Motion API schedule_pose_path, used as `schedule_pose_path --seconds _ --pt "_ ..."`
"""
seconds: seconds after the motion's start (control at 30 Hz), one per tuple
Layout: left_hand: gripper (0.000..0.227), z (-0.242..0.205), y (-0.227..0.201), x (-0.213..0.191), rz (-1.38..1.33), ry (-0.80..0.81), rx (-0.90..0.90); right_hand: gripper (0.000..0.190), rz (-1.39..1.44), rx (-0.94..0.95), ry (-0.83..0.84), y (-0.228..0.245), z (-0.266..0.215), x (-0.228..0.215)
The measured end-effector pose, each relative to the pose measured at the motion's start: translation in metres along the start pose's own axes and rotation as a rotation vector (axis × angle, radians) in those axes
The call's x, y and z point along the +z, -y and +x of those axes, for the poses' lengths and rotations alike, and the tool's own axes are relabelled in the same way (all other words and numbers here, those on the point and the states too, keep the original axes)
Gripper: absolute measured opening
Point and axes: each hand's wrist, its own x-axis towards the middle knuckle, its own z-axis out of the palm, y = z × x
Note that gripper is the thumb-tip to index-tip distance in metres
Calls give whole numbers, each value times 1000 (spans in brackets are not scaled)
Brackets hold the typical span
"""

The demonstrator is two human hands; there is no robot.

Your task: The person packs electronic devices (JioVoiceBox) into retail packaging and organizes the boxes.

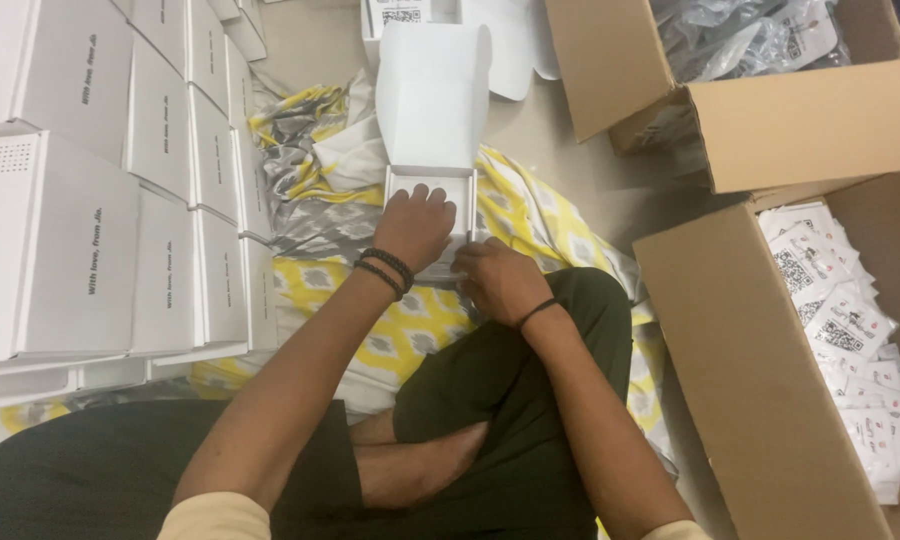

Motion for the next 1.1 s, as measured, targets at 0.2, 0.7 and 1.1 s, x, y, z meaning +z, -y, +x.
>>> schedule_pose_path --seconds 0.2,0.7,1.1 --pt "17 84 -18 -66 -226 -165 19 28 198 -29 -339 -57 -2 -76" --pt "23 336 -20 -17 -672 -127 -206 59 1825 750 -638 -392 174 -116" --pt "26 338 -8 9 -764 -194 -243 42 1436 804 -933 -420 210 -85"
